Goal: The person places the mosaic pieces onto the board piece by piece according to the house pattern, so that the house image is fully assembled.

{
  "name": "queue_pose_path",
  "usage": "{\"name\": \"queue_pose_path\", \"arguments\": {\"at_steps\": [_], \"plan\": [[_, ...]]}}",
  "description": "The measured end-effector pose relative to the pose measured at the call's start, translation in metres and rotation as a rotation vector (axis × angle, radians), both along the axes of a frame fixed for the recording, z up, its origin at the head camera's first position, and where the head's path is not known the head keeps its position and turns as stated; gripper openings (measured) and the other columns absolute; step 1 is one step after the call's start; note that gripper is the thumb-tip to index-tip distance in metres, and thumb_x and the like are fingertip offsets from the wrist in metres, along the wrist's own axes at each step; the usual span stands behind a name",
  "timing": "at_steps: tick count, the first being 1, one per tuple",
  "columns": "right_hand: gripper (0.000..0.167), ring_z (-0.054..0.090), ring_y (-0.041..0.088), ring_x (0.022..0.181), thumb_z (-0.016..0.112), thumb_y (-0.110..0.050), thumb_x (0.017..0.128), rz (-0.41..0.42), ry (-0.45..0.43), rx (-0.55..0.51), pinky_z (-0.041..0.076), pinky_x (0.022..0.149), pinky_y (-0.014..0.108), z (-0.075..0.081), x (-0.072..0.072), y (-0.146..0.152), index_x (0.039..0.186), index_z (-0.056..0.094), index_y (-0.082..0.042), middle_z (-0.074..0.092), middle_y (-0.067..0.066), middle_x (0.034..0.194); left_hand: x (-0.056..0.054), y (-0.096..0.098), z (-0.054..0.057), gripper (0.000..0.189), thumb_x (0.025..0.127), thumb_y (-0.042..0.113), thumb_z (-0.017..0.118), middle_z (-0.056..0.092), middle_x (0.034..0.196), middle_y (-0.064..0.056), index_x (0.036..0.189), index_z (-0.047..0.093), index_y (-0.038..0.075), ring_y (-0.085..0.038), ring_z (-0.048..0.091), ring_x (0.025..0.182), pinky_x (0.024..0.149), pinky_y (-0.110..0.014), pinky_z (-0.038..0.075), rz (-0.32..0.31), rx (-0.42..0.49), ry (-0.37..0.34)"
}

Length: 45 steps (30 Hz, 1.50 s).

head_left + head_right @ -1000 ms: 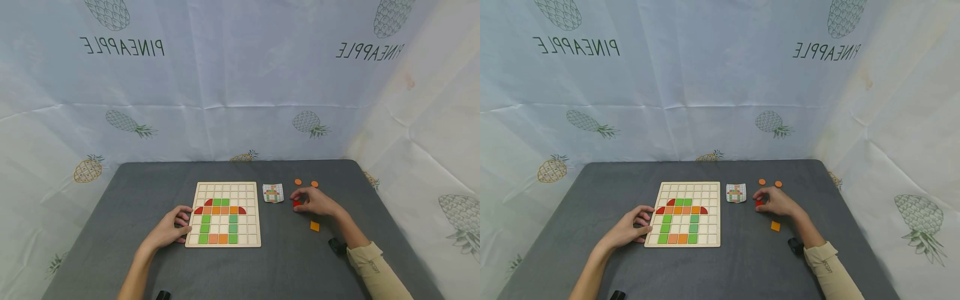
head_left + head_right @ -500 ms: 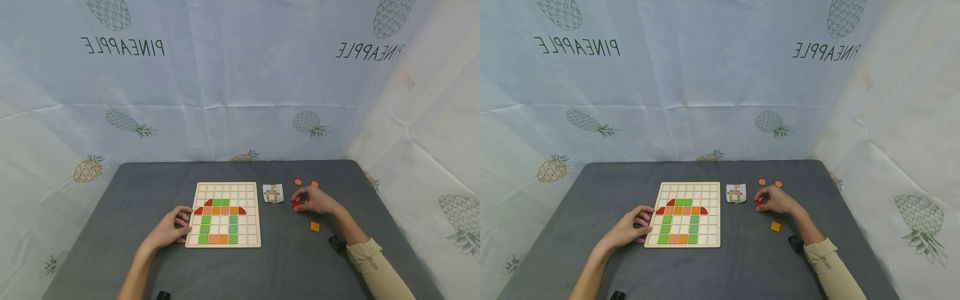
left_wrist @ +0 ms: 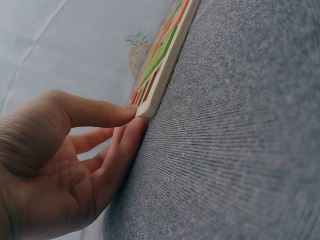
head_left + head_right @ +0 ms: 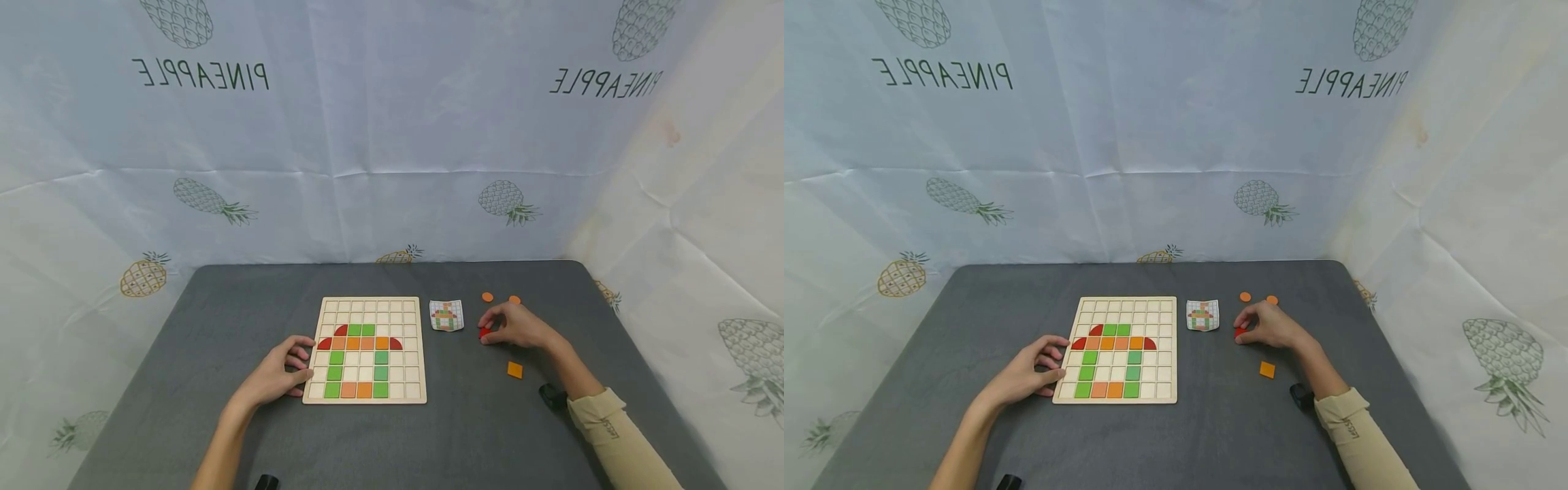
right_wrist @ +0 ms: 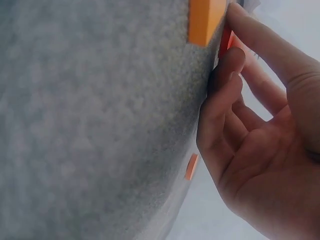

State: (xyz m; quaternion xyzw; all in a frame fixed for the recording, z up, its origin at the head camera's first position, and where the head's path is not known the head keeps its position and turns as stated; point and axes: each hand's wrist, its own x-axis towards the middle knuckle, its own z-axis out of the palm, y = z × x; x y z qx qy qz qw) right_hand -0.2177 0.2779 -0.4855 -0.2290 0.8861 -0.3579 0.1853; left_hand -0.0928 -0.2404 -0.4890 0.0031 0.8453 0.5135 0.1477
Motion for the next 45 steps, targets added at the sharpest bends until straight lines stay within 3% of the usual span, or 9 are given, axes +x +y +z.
{"name": "queue_pose_path", "arguments": {"at_steps": [17,27,33,38,45], "plan": [[0.024,0.059,0.008,0.068,0.085,-0.023,0.094,0.006,0.058,0.03,0.052,0.063,0.024,0.001,0.003,0.003,0.109,0.078,-0.006,0.075,0.003,0.095,0.0,0.0,-0.001,0.061,0.097,0.004,0.077,0.053,0.124,-0.019,0.151,0.049,-0.001,-0.022,0.058,0.102,0.063,-0.038,0.065,-0.012,-0.013,0.019],[0.025,0.055,0.007,0.061,0.085,-0.024,0.095,-0.001,0.104,-0.025,0.048,0.057,0.024,0.01,0.003,-0.003,0.113,0.079,-0.008,0.077,0.002,0.097,0.001,0.001,0.001,0.06,0.095,0.003,0.077,0.053,0.123,-0.019,0.149,0.051,0.0,-0.023,0.057,0.102,0.063,-0.037,0.066,-0.002,-0.004,0.003],[0.026,0.047,0.005,0.057,0.086,-0.023,0.095,0.001,0.125,-0.061,0.042,0.053,0.023,0.022,0.004,-0.019,0.115,0.079,-0.007,0.075,0.003,0.092,0.001,0.001,0.001,0.06,0.095,0.004,0.077,0.053,0.122,-0.018,0.149,0.051,0.0,-0.022,0.058,0.101,0.063,-0.037,0.066,-0.005,-0.008,0.011],[0.026,0.056,0.008,0.062,0.086,-0.022,0.095,0.024,0.144,-0.094,0.048,0.056,0.024,0.033,0.004,-0.038,0.116,0.079,-0.009,0.077,0.007,0.103,0.001,0.001,0.001,0.059,0.095,0.003,0.077,0.053,0.123,-0.018,0.149,0.052,0.002,-0.024,0.058,0.102,0.063,-0.036,0.066,0.005,-0.01,0.004],[0.026,0.065,0.015,0.069,0.086,-0.02,0.094,0.071,0.133,-0.141,0.053,0.063,0.025,0.039,-0.001,-0.071,0.116,0.079,-0.008,0.078,0.006,0.101,0.001,0.001,0.0,0.058,0.095,0.002,0.077,0.053,0.124,-0.018,0.148,0.053,0.003,-0.025,0.058,0.103,0.064,-0.037,0.066,0.011,-0.009,-0.006]]}}
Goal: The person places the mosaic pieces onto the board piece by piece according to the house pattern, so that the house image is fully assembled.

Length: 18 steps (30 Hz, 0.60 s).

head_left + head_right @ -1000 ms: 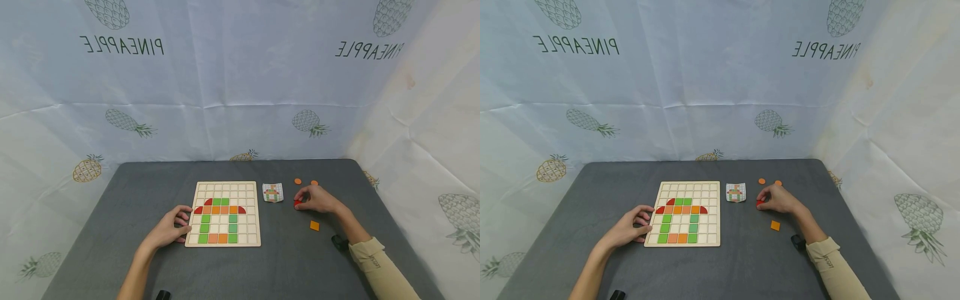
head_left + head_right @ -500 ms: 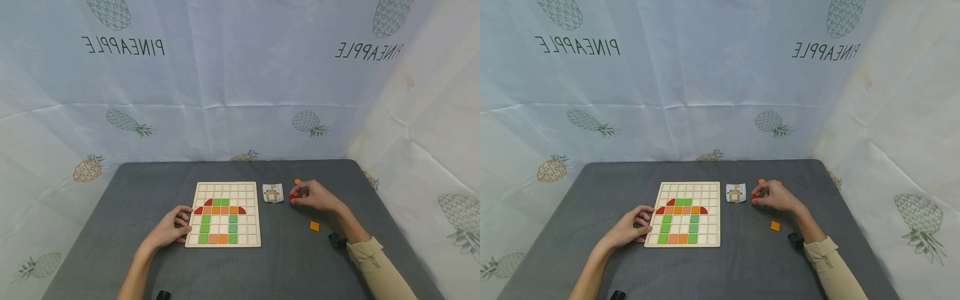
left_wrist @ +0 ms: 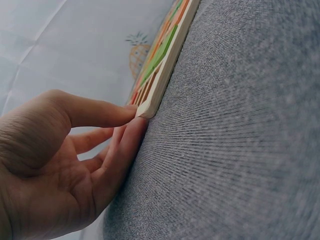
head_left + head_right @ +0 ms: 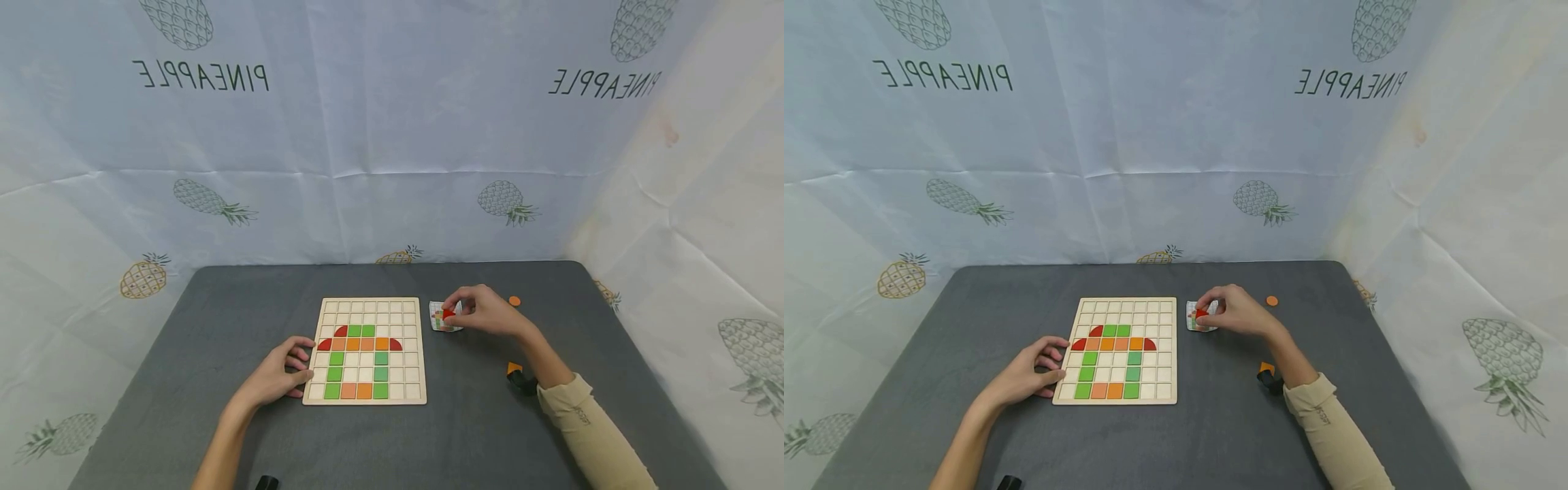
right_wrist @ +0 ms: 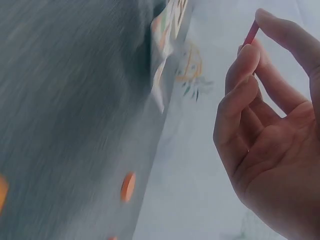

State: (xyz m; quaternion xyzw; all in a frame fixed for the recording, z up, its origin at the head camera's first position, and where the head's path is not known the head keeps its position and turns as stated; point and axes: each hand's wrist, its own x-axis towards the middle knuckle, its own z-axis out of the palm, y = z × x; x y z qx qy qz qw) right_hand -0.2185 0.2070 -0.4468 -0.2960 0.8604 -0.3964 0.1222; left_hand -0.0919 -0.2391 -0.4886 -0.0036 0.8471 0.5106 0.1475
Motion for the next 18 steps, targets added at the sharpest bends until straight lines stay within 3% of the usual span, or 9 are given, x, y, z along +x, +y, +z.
{"name": "queue_pose_path", "arguments": {"at_steps": [5,12,18], "plan": [[0.027,0.07,0.021,0.072,0.084,-0.021,0.096,0.077,-0.015,-0.009,0.054,0.063,0.027,-0.003,-0.005,-0.027,0.117,0.078,-0.005,0.077,0.007,0.107,0.0,0.0,0.0,0.058,0.096,0.003,0.077,0.053,0.124,-0.018,0.148,0.053,0.003,-0.025,0.058,0.104,0.064,-0.037,0.066,-0.002,-0.002,-0.001],[0.024,0.058,0.009,0.068,0.085,-0.025,0.096,0.154,0.025,0.065,0.05,0.062,0.023,-0.007,-0.01,-0.062,0.114,0.08,-0.011,0.075,0.005,0.11,-0.001,0.0,0.0,0.058,0.096,0.003,0.077,0.053,0.122,-0.019,0.148,0.053,0.002,-0.024,0.058,0.102,0.063,-0.036,0.066,-0.004,-0.005,0.001],[0.024,0.055,0.006,0.063,0.084,-0.027,0.095,0.207,0.025,0.138,0.045,0.058,0.021,-0.01,-0.012,-0.091,0.114,0.081,-0.013,0.077,0.003,0.109,-0.002,-0.001,0.0,0.058,0.096,0.003,0.077,0.053,0.123,-0.019,0.148,0.053,0.003,-0.024,0.059,0.1,0.063,-0.036,0.065,-0.004,0.003,-0.002]]}}
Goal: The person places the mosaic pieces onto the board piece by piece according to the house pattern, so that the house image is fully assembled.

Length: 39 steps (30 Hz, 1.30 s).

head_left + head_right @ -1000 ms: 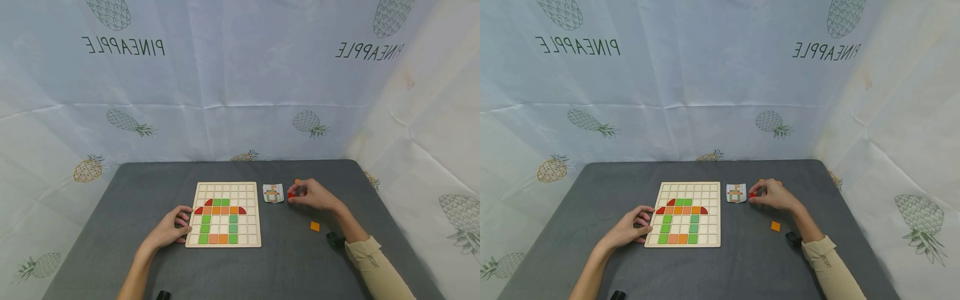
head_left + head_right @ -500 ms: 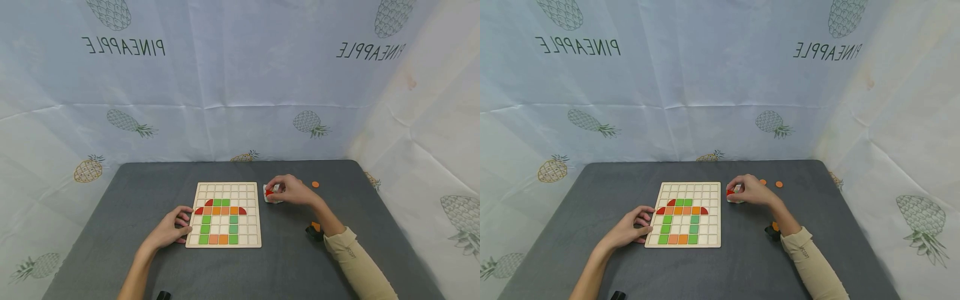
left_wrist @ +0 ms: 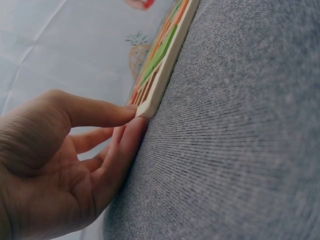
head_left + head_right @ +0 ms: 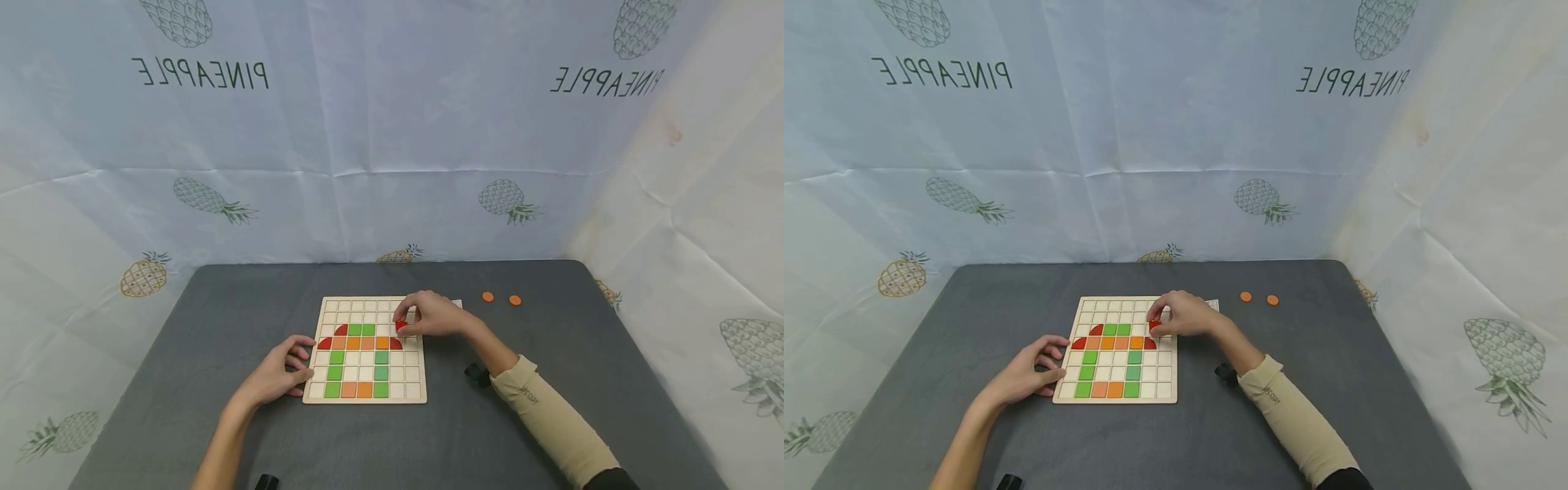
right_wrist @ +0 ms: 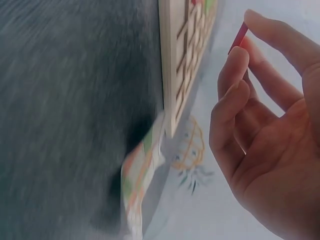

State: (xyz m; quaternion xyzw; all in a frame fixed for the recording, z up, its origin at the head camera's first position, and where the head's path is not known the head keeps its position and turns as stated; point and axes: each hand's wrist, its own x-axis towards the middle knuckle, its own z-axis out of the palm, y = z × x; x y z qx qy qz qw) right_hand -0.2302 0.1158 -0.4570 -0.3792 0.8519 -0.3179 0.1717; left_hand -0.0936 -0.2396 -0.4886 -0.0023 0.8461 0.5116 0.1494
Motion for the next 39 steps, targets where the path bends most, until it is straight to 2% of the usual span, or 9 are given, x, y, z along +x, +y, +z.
{"name": "queue_pose_path", "arguments": {"at_steps": [3,7,12,14,19,21,25,31,39], "plan": [[0.024,0.058,0.004,0.066,0.084,-0.027,0.095,0.012,0.013,0.045,0.046,0.06,0.021,-0.004,-0.001,-0.013,0.114,0.081,-0.015,0.078,0.0,0.109,0.0,0.0,-0.001,0.059,0.095,0.003,0.077,0.053,0.123,-0.018,0.149,0.052,0.003,-0.024,0.059,0.1,0.063,-0.037,0.065,-0.001,-0.001,-0.001],[0.02,0.06,0.005,0.075,0.083,-0.026,0.096,0.047,0.058,0.087,0.05,0.069,0.022,-0.012,-0.002,-0.025,0.113,0.081,-0.017,0.076,0.0,0.114,0.0,0.0,-0.001,0.058,0.095,0.003,0.077,0.053,0.123,-0.018,0.148,0.053,0.003,-0.024,0.059,0.1,0.063,-0.037,0.065,0.002,-0.002,-0.002],[0.017,0.063,0.01,0.097,0.08,-0.022,0.097,0.083,0.095,0.104,0.055,0.086,0.028,-0.019,-0.002,-0.03,0.113,0.081,-0.018,0.074,0.001,0.12,-0.001,0.001,0.0,0.057,0.096,0.003,0.076,0.052,0.123,-0.018,0.148,0.052,0.003,-0.025,0.059,0.1,0.063,-0.037,0.065,-0.006,-0.005,0.001],[0.017,0.062,0.013,0.103,0.077,-0.018,0.098,0.092,0.096,0.099,0.055,0.088,0.03,-0.02,-0.002,-0.031,0.115,0.081,-0.018,0.072,0.002,0.121,-0.001,0.0,0.0,0.057,0.096,0.002,0.076,0.052,0.124,-0.018,0.148,0.052,0.003,-0.025,0.059,0.1,0.063,-0.037,0.065,-0.005,-0.007,0.001],[0.026,0.059,0.016,0.093,0.067,-0.009,0.101,0.099,0.091,0.068,0.053,0.082,0.03,-0.021,-0.002,-0.031,0.121,0.08,-0.017,0.067,0.007,0.127,-0.001,0.0,0.001,0.058,0.096,0.003,0.076,0.053,0.125,-0.018,0.149,0.052,0.003,-0.023,0.059,0.101,0.063,-0.036,0.065,-0.001,-0.01,-0.001],[0.025,0.058,0.014,0.091,0.068,-0.011,0.102,0.074,0.097,0.074,0.052,0.08,0.029,-0.021,-0.002,-0.031,0.124,0.079,-0.017,0.067,0.007,0.126,0.0,-0.001,0.001,0.058,0.097,0.004,0.076,0.053,0.124,-0.019,0.149,0.052,0.003,-0.022,0.059,0.101,0.063,-0.036,0.065,-0.007,-0.011,0.002],[0.024,0.058,0.008,0.089,0.074,-0.019,0.102,0.028,0.109,0.084,0.05,0.078,0.026,-0.022,-0.001,-0.031,0.126,0.076,-0.016,0.072,0.003,0.116,0.0,-0.001,0.001,0.057,0.097,0.004,0.076,0.052,0.124,-0.019,0.149,0.052,0.002,-0.021,0.059,0.1,0.063,-0.035,0.065,-0.013,-0.008,0.006],[0.023,0.058,0.003,0.081,0.073,-0.015,0.103,0.043,0.075,0.066,0.051,0.077,0.022,-0.02,0.0,-0.033,0.126,0.074,-0.012,0.074,0.002,0.11,0.0,-0.001,-0.001,0.057,0.096,0.003,0.076,0.052,0.124,-0.018,0.149,0.052,0.003,-0.023,0.059,0.1,0.063,-0.035,0.065,-0.012,-0.006,0.005],[0.022,0.062,0.005,0.086,0.073,-0.014,0.103,0.053,0.055,0.053,0.052,0.08,0.02,-0.015,0.004,-0.031,0.125,0.075,-0.009,0.076,0.004,0.112,0.001,0.0,-0.002,0.057,0.095,0.002,0.077,0.052,0.123,-0.018,0.148,0.053,0.003,-0.024,0.059,0.1,0.062,-0.037,0.065,0.001,-0.007,0.0]]}}
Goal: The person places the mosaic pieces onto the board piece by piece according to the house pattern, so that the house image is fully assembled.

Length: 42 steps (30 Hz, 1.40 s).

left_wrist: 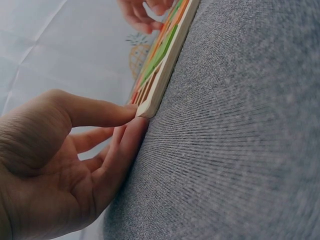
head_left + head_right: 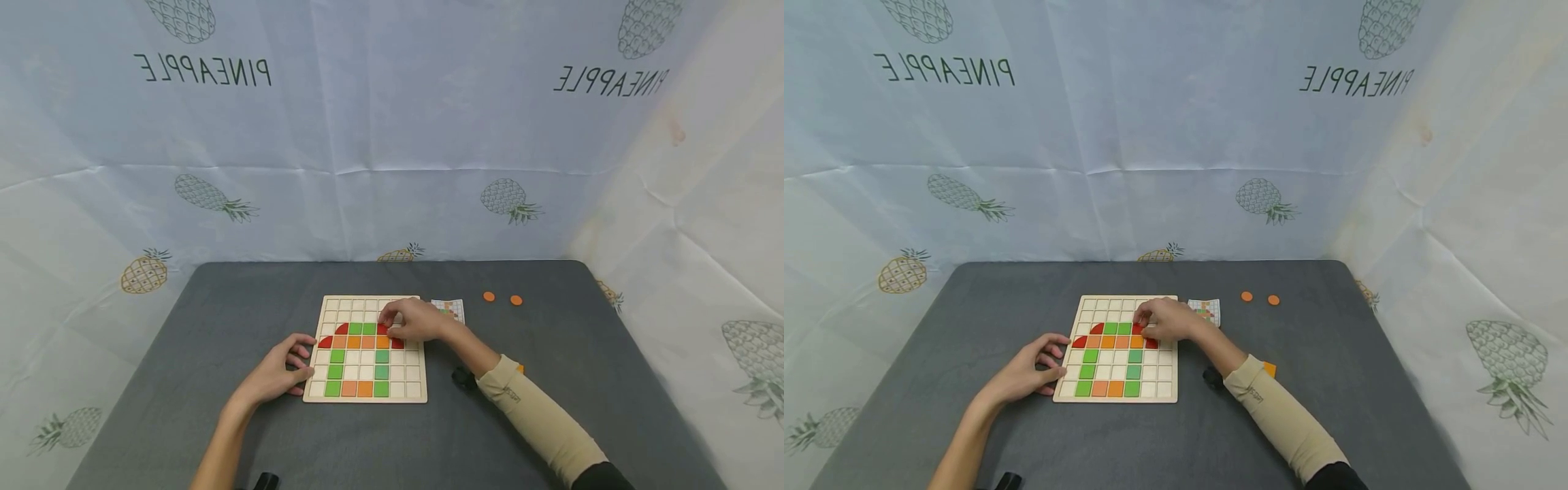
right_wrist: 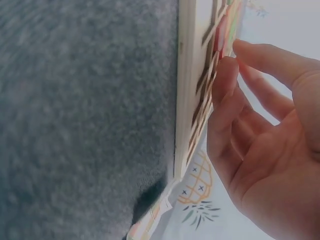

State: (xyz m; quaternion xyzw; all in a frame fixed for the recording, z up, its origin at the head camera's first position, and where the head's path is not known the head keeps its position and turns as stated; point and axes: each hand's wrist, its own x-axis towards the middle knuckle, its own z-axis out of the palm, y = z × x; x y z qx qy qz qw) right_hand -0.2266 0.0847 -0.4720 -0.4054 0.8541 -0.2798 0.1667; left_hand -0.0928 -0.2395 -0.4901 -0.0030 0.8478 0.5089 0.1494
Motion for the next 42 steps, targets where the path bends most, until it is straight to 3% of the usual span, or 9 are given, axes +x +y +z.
{"name": "queue_pose_path", "arguments": {"at_steps": [7,18,23,29,36,40,42], "plan": [[0.026,0.068,0.005,0.079,0.072,-0.016,0.104,-0.042,-0.039,-0.044,0.055,0.074,0.021,0.005,-0.002,0.015,0.128,0.074,-0.008,0.077,0.008,0.119,0.0,0.0,0.0,0.058,0.095,0.002,0.077,0.052,0.122,-0.017,0.147,0.053,0.003,-0.024,0.059,0.099,0.062,-0.037,0.065,0.004,-0.003,0.004],[0.03,0.065,0.011,0.07,0.073,-0.016,0.104,-0.116,-0.014,-0.102,0.054,0.065,0.026,0.022,-0.002,0.055,0.131,0.072,-0.003,0.076,0.015,0.121,0.0,0.0,-0.003,0.058,0.095,0.003,0.078,0.052,0.123,-0.017,0.148,0.053,0.003,-0.024,0.059,0.099,0.062,-0.037,0.065,0.006,-0.001,0.003],[0.032,0.071,0.019,0.073,0.075,-0.013,0.102,-0.164,-0.016,-0.14,0.056,0.069,0.027,0.025,-0.001,0.077,0.131,0.072,0.0,0.074,0.02,0.124,0.0,0.0,-0.003,0.058,0.095,0.003,0.077,0.052,0.122,-0.017,0.148,0.053,0.003,-0.024,0.059,0.099,0.062,-0.037,0.065,0.006,0.002,0.002],[0.032,0.071,0.031,0.075,0.076,-0.014,0.102,-0.233,-0.036,-0.178,0.054,0.064,0.028,0.026,0.001,0.103,0.131,0.072,0.0,0.074,0.021,0.127,0.0,0.0,-0.002,0.058,0.095,0.003,0.077,0.052,0.123,-0.017,0.148,0.053,0.003,-0.024,0.059,0.099,0.062,-0.037,0.065,-0.001,0.007,0.004],[0.029,0.066,0.023,0.067,0.075,-0.01,0.102,-0.29,-0.001,-0.177,0.053,0.062,0.027,0.028,0.008,0.131,0.129,0.072,-0.001,0.073,0.022,0.125,-0.001,0.0,-0.002,0.058,0.095,0.003,0.077,0.052,0.123,-0.018,0.148,0.053,0.003,-0.024,0.059,0.099,0.062,-0.037,0.065,-0.007,0.009,0.005],[0.031,0.063,0.013,0.07,0.076,-0.01,0.101,-0.32,0.024,-0.124,0.051,0.061,0.026,0.029,0.015,0.148,0.131,0.072,-0.002,0.073,0.021,0.126,-0.001,0.0,-0.002,0.058,0.095,0.004,0.078,0.052,0.123,-0.018,0.148,0.053,0.003,-0.024,0.059,0.099,0.062,-0.036,0.065,-0.004,0.001,0.006],[0.032,0.065,0.013,0.072,0.077,-0.011,0.101,-0.322,0.027,-0.103,0.053,0.062,0.026,0.03,0.019,0.155,0.131,0.071,-0.001,0.073,0.021,0.126,0.0,0.0,-0.002,0.058,0.095,0.004,0.078,0.052,0.123,-0.017,0.148,0.053,0.003,-0.024,0.059,0.1,0.062,-0.036,0.065,-0.003,-0.001,0.004]]}}
